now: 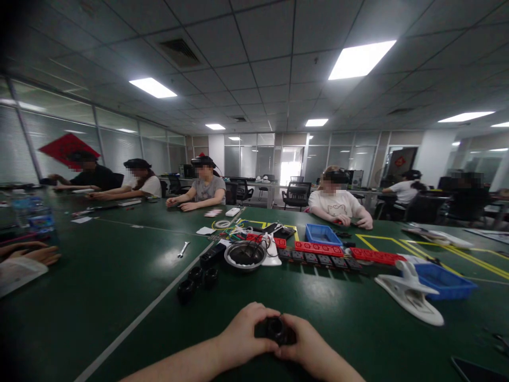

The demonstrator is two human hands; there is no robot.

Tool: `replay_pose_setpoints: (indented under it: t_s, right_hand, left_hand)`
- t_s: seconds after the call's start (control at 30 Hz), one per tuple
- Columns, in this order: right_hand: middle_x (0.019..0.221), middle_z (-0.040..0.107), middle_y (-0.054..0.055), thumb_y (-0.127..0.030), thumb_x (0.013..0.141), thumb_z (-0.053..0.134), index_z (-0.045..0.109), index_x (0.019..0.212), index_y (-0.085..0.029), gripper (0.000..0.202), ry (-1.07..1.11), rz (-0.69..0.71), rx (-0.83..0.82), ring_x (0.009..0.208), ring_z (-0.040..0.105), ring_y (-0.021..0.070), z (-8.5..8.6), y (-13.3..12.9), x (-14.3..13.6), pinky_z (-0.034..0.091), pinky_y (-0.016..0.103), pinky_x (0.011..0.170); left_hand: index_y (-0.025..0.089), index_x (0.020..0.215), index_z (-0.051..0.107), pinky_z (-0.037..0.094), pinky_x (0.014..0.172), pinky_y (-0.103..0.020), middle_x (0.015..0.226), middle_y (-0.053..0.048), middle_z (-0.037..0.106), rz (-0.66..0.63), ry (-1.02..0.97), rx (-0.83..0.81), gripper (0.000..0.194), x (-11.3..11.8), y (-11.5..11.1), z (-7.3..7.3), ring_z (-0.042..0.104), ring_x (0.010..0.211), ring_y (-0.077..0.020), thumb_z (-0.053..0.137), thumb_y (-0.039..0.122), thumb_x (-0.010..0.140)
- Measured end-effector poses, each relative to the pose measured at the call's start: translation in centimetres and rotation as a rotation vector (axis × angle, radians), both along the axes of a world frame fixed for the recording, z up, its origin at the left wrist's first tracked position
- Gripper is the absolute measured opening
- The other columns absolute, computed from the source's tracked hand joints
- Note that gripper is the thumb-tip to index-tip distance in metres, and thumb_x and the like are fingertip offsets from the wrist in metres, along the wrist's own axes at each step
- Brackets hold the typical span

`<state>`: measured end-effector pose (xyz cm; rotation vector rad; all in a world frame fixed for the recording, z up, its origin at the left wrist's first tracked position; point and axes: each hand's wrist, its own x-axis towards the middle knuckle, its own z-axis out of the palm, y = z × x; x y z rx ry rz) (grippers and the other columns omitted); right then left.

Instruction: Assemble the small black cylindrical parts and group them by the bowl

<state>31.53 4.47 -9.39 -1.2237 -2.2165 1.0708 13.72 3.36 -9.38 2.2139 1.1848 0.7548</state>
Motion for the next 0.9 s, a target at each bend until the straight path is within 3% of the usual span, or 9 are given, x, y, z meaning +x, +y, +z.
replay_pose_setpoints:
  t_s: [0.13, 0.23, 0.33, 0.47, 0.6, 0.73, 0.9]
  right_hand:
    - [0.080, 0.061, 0.007, -0.029, 0.056, 0.065, 0.054, 0.082, -0.013, 0.033, -0.203, -0.187, 0.219, 0.075, 0.055, 0.0219, -1.7, -0.2, -1.0, 0.041, 0.027, 0.063]
    - [0.084, 0.061, 0.010, -0.032, 0.060, 0.061, 0.053, 0.089, -0.014, 0.034, -0.292, -0.279, 0.310, 0.077, 0.056, 0.0233, -2.6, -0.5, -1.6, 0.041, 0.030, 0.068]
    - [0.088, 0.061, 0.011, -0.031, 0.062, 0.060, 0.054, 0.096, -0.014, 0.038, -0.276, -0.244, 0.309, 0.082, 0.056, 0.0246, -2.4, -0.7, -1.5, 0.041, 0.032, 0.072]
    - [0.102, 0.059, 0.008, -0.024, 0.057, 0.064, 0.053, 0.106, -0.016, 0.051, -0.101, -0.072, 0.178, 0.094, 0.053, 0.0244, -0.8, -0.6, -0.5, 0.038, 0.033, 0.083]
    - [0.092, 0.061, 0.003, -0.019, 0.058, 0.060, 0.059, 0.094, -0.016, 0.036, -0.018, 0.022, 0.003, 0.087, 0.054, 0.0218, 0.3, -0.3, 0.4, 0.041, 0.030, 0.076]
    - [0.085, 0.062, 0.003, -0.020, 0.054, 0.064, 0.057, 0.089, -0.015, 0.036, -0.061, -0.041, 0.025, 0.080, 0.056, 0.0208, -0.3, -0.1, 0.0, 0.042, 0.026, 0.067]
    - [0.086, 0.062, 0.009, -0.023, 0.057, 0.059, 0.055, 0.085, -0.016, 0.029, -0.259, -0.261, 0.280, 0.082, 0.056, 0.0240, -1.7, -0.9, -1.6, 0.041, 0.029, 0.071]
  left_hand:
    - [0.021, 0.095, 0.059, 0.037, 0.075, -0.029, 0.091, -0.001, 0.056, 0.132, 0.031, 0.003, 0.049, 0.5, -0.3, -0.1, 0.049, 0.087, -0.0203, 0.075, 0.039, 0.052]
    - [0.020, 0.094, 0.058, 0.036, 0.078, -0.031, 0.093, -0.002, 0.056, 0.188, 0.036, 0.007, 0.049, 0.5, -0.4, -0.2, 0.049, 0.089, -0.0211, 0.075, 0.038, 0.052]
    - [0.022, 0.096, 0.058, 0.037, 0.078, -0.030, 0.092, -0.001, 0.057, 0.138, 0.014, 0.017, 0.045, 0.2, -0.4, -0.1, 0.049, 0.089, -0.0207, 0.073, 0.036, 0.056]
    - [0.026, 0.103, 0.057, 0.037, 0.077, -0.027, 0.094, 0.000, 0.058, -0.021, -0.018, 0.039, 0.044, -0.4, -0.2, 0.2, 0.049, 0.089, -0.0185, 0.071, 0.030, 0.061]
    - [0.025, 0.104, 0.057, 0.038, 0.077, -0.026, 0.094, 0.000, 0.058, -0.066, -0.016, 0.042, 0.047, -0.6, 0.1, 0.2, 0.050, 0.088, -0.0181, 0.072, 0.031, 0.060]
    - [0.025, 0.100, 0.059, 0.038, 0.075, -0.026, 0.090, 0.000, 0.058, -0.028, -0.028, 0.024, 0.046, -0.3, 0.0, -0.1, 0.051, 0.085, -0.0176, 0.073, 0.033, 0.057]
    - [0.022, 0.092, 0.059, 0.038, 0.074, -0.027, 0.091, 0.000, 0.057, 0.149, -0.058, -0.015, 0.046, 0.4, -0.1, -0.9, 0.051, 0.085, -0.0184, 0.076, 0.035, 0.051]
